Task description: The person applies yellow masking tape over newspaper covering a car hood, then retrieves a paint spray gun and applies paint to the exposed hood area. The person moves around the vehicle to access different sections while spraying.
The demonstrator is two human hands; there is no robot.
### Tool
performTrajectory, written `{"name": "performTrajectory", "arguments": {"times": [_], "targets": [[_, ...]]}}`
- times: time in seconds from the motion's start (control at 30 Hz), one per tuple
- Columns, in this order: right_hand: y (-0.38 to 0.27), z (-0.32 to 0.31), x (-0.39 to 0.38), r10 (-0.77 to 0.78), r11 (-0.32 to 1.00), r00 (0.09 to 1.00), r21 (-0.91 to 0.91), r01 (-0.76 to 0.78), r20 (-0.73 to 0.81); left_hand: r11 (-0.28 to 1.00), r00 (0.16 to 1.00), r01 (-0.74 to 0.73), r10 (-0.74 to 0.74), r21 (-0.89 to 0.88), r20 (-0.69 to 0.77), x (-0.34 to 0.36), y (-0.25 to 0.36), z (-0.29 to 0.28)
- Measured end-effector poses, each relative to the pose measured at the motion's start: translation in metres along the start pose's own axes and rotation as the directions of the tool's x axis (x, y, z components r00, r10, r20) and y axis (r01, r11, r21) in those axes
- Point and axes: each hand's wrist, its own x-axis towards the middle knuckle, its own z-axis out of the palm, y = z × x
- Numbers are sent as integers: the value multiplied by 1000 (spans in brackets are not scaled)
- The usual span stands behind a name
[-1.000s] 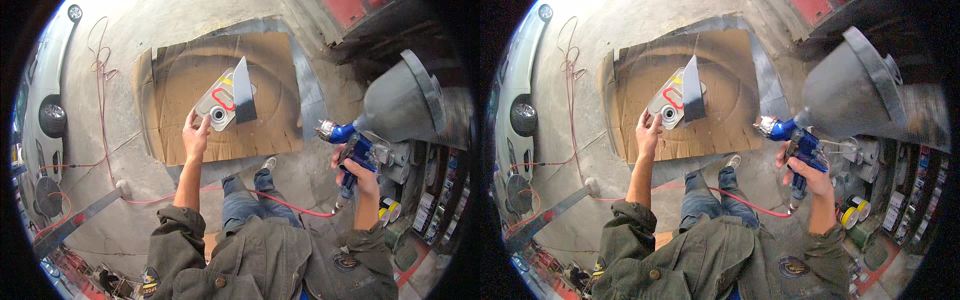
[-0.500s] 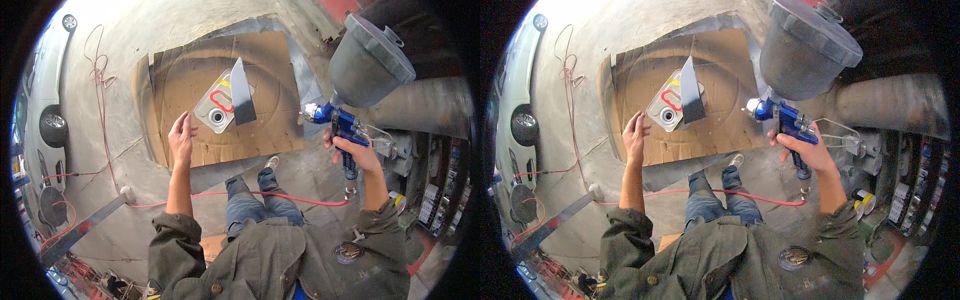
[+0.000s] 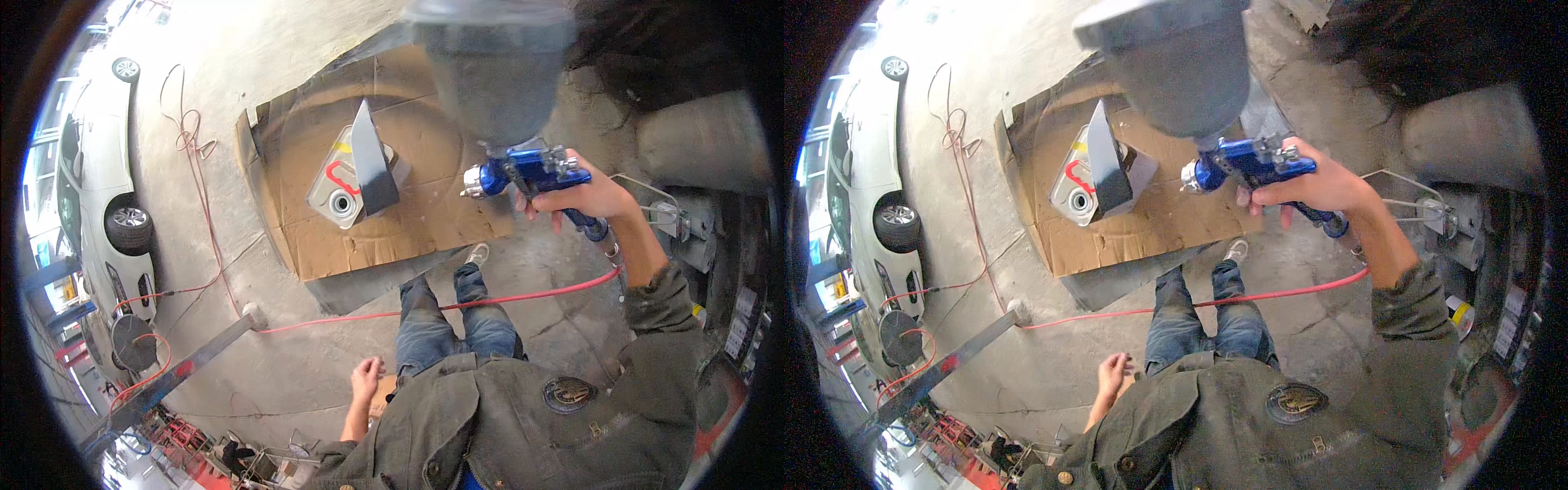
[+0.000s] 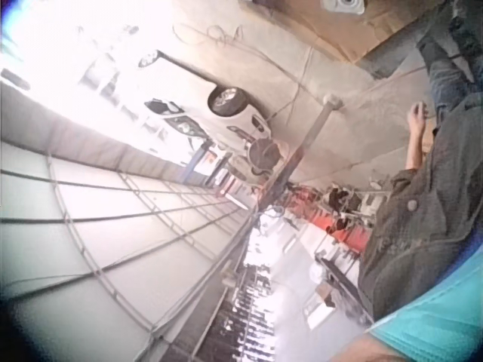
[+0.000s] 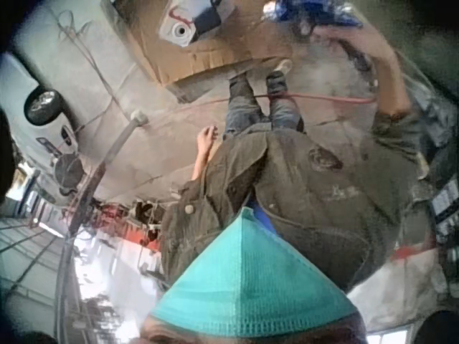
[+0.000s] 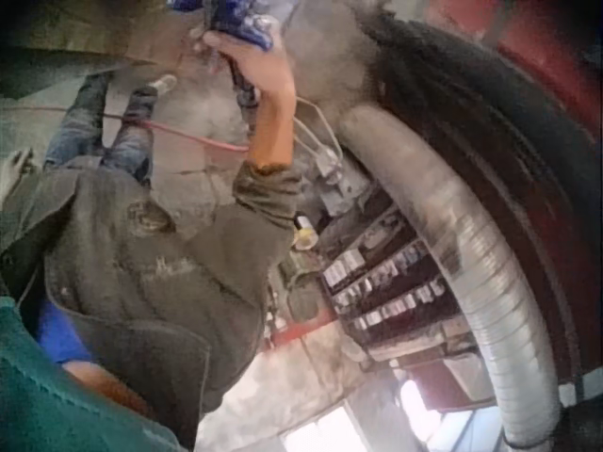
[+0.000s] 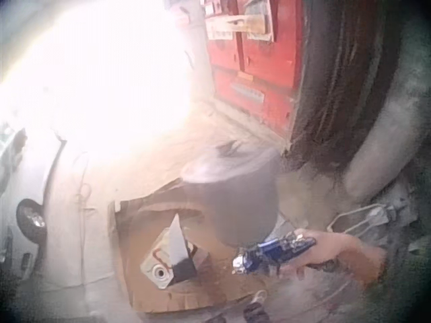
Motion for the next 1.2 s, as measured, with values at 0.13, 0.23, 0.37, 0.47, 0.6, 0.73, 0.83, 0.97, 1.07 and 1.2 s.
{"name": "performTrajectory", "arguments": {"times": [0.13, 0.23, 0.37, 0.47, 0.6, 0.73, 0.83, 0.97, 1.07, 1.2], "targets": [[1, -8, 34, -105, 993, 992, -57, 102, -65, 984, 990, 137, -141, 117, 29, -49, 42, 31], [-17, -13, 55, -189, 982, 971, -45, 185, -143, 985, 987, 156, -157, 70, 17, -52, 45, 36], [-11, -15, 48, -124, 992, 990, 16, 126, -69, 980, 989, 144, -139, -140, 44, -40, 15, 41], [2, -6, 25, -59, 998, 998, 15, 59, 17, 977, 989, 146, -140, -154, 55, -35, 8, 48], [8, -8, 18, 28, 999, 987, -19, -26, 157, 975, 994, 111, -108, -193, 28, -36, 3, 53], [-3, -11, 38, -13, 1000, 996, -27, 15, 91, 970, 993, 121, -119, -211, 24, -38, -1, 53], [-10, -19, 68, -111, 994, 988, -37, 108, -110, 972, 989, 144, -145, -186, 8, -42, 15, 54], [-44, -26, 109, -278, 960, 936, -85, 266, -215, 971, 991, 133, -134, -200, 11, -39, 10, 53], [-47, -26, 115, -267, 963, 925, -102, 248, -271, 972, 989, 147, -147, -183, 15, -40, 27, 52], [-15, -22, 89, -187, 981, 967, -83, 175, -175, 971, 993, 119, -117, -206, 18, -32, 14, 52]]}}
